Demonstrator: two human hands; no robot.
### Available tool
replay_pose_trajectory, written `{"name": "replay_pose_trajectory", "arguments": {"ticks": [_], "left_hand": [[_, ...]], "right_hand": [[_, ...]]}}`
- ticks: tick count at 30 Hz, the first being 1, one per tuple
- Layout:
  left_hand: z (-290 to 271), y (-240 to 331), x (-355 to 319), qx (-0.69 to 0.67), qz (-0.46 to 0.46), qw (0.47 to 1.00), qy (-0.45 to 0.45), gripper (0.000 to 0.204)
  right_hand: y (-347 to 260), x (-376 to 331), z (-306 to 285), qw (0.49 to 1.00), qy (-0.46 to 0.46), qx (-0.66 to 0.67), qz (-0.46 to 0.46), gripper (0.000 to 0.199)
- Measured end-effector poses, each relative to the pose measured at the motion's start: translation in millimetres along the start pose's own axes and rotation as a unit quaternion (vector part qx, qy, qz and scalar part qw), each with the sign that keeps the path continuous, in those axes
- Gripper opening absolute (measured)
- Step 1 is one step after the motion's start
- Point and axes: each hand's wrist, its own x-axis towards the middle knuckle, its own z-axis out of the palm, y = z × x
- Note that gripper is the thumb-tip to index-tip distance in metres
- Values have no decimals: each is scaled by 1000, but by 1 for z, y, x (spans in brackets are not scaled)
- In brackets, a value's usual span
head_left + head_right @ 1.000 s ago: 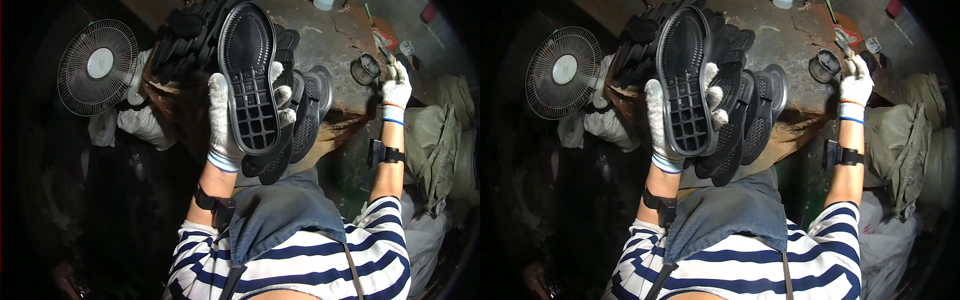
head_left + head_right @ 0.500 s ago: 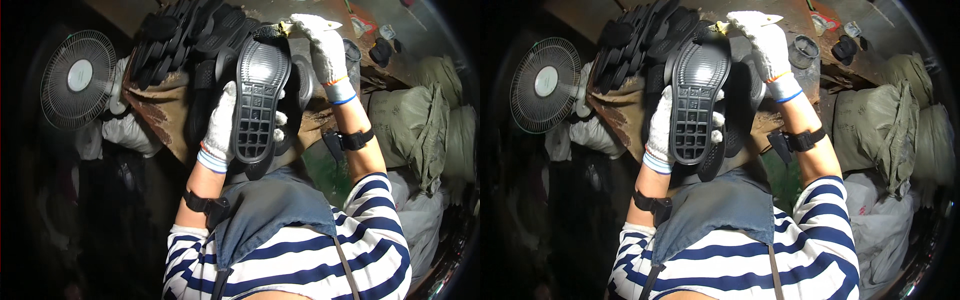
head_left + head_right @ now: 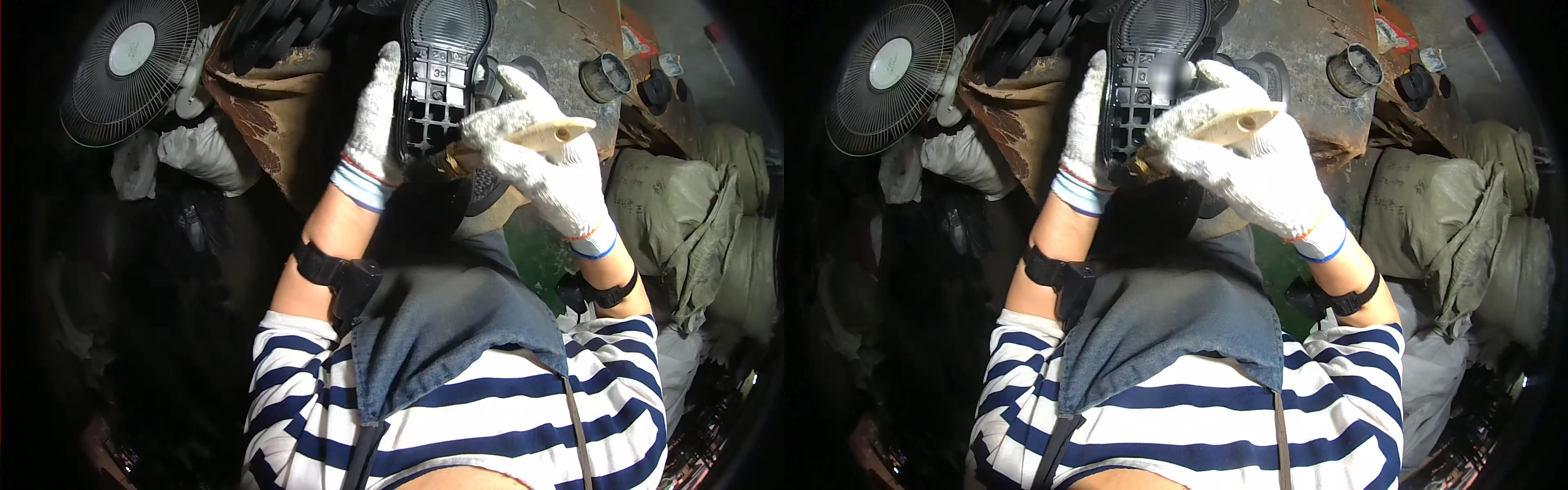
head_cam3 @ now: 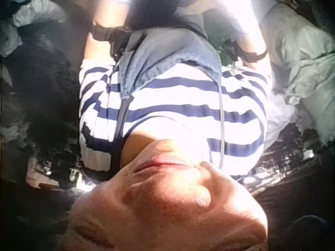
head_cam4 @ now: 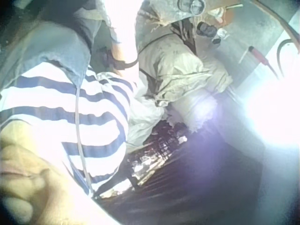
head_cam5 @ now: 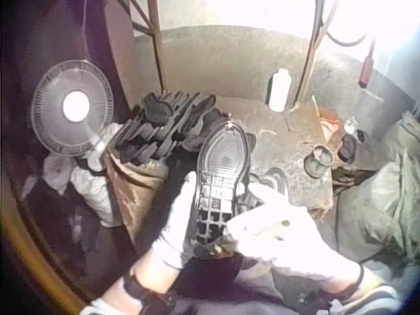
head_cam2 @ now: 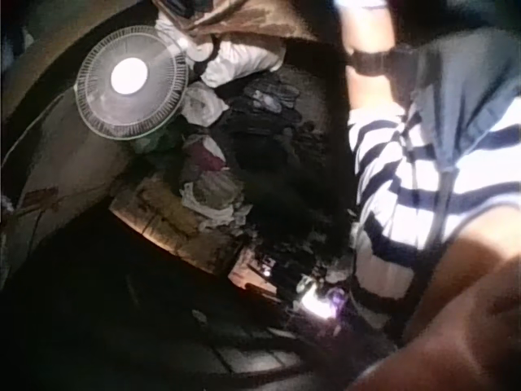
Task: The person pours liquid from a bottle into a container and then uses a brush to coat the bottom of shoe soles. They pick up the soles one at a time from a pile, apply the liquid, and place them back onto the workbench.
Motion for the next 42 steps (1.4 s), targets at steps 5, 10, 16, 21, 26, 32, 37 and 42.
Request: {"name": "replay_pose_trajectory", "arguments": {"ticks": [5,10,16,21,26,32,37,42], "left_hand": [[33,26,-9,201,4,977,69,53],[18,39,-22,209,-81,974,-44,64],[18,23,-29,187,-119,975,-17,71],[14,0,-32,-68,-165,981,-75,76],[2,-25,-37,-201,-137,965,-96,75],[0,-36,-41,-238,-129,959,-89,77],[-2,-34,-35,-209,-130,965,-91,78],[-8,-29,-36,-189,-136,970,-76,81]], "right_hand": [[-10,15,-24,971,-71,-203,-108,22],[-10,27,-29,954,21,-263,-142,16],[5,47,-70,961,153,-215,-80,20],[27,82,-88,896,138,-325,-271,14],[58,78,-48,759,106,-502,-400,24],[65,104,-44,780,87,-510,-351,14],[56,106,-45,737,159,-569,-328,9],[28,63,-18,770,213,-561,-216,9]]}}
